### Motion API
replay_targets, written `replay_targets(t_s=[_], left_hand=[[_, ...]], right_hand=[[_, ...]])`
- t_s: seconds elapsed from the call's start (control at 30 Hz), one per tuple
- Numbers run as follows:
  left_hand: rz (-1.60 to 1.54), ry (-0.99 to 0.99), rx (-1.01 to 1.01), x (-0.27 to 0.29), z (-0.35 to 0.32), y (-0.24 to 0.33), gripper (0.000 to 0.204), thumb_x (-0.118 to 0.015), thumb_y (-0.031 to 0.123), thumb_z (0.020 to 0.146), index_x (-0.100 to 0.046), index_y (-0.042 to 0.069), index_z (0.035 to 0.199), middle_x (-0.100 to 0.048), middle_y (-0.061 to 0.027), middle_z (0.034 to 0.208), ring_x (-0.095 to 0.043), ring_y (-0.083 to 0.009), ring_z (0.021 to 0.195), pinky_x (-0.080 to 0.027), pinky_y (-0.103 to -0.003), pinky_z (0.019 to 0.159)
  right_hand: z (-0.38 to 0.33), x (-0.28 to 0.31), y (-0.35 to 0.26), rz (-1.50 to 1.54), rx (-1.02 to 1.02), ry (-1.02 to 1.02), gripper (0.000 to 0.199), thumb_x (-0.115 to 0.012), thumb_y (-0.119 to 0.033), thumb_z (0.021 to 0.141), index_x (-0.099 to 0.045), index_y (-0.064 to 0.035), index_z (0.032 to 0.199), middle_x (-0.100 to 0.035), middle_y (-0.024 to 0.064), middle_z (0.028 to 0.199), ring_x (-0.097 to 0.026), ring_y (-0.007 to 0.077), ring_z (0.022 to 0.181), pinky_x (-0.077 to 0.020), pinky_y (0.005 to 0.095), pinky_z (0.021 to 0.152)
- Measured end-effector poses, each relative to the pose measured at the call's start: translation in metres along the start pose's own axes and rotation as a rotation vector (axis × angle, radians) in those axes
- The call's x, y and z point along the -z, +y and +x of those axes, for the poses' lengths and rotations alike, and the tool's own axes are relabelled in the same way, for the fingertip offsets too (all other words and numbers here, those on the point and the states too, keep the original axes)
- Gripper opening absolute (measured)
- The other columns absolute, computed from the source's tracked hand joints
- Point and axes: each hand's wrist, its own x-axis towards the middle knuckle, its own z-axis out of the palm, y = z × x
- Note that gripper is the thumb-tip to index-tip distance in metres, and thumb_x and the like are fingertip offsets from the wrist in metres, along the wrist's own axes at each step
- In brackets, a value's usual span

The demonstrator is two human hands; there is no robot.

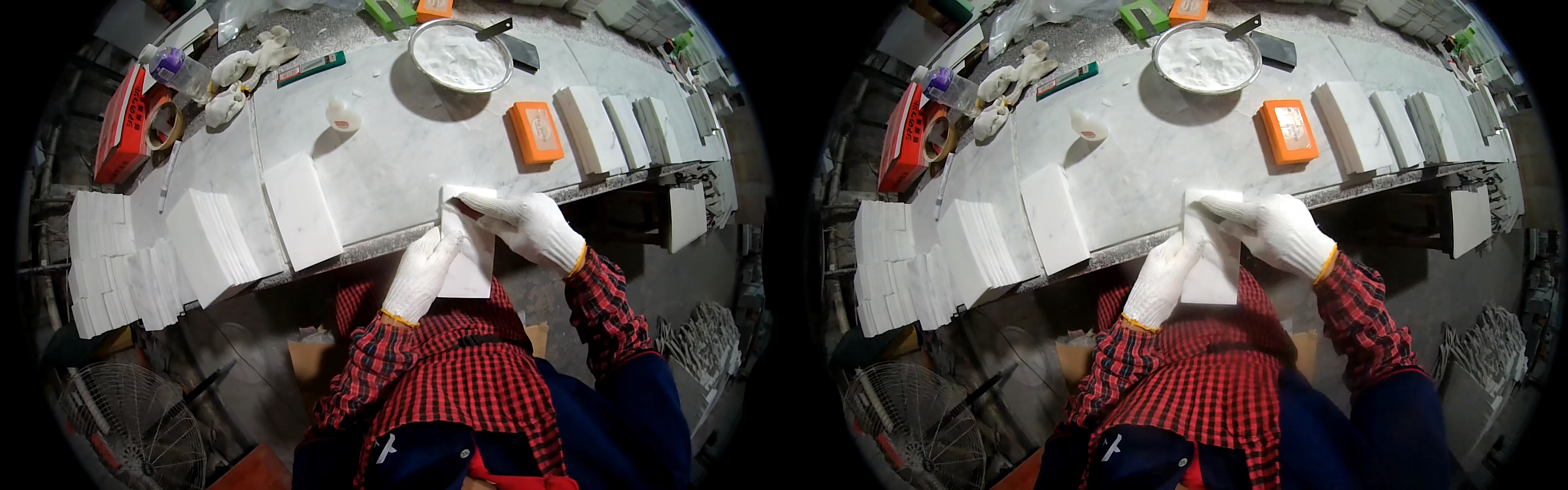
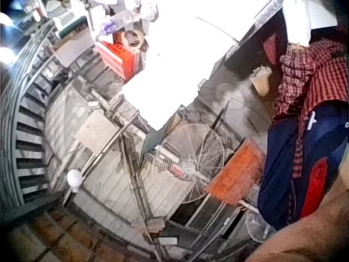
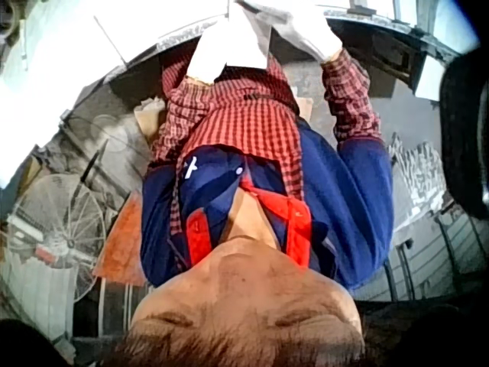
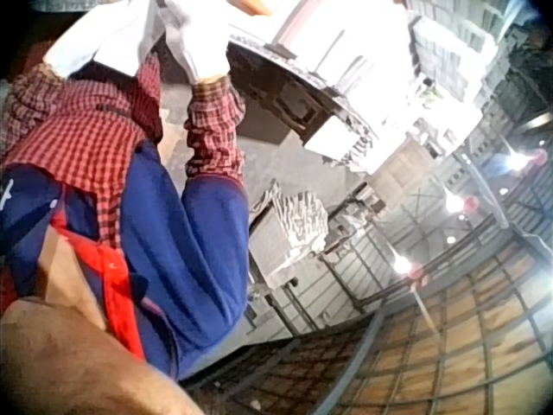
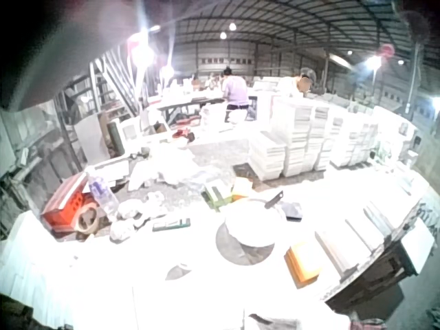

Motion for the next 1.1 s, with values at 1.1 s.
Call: replay_targets(t_s=[1.1], left_hand=[[0.952, -0.092, -0.386, 0.041, -0.015, 0.079, 0.034, -0.068, 0.023, 0.094, -0.067, 0.002, 0.120, -0.072, -0.0211, 0.096, -0.074, -0.0303, 0.087, -0.055, -0.035, 0.079]], right_hand=[[-0.050, 0.007, -0.029, 1.327, -0.324, 0.294, 0.043, -0.059, -0.013, 0.101, -0.057, -0.0014, 0.142, -0.066, -0.0003, 0.081, -0.052, 0.0019, 0.065, -0.0418, 0.0176, 0.057]])
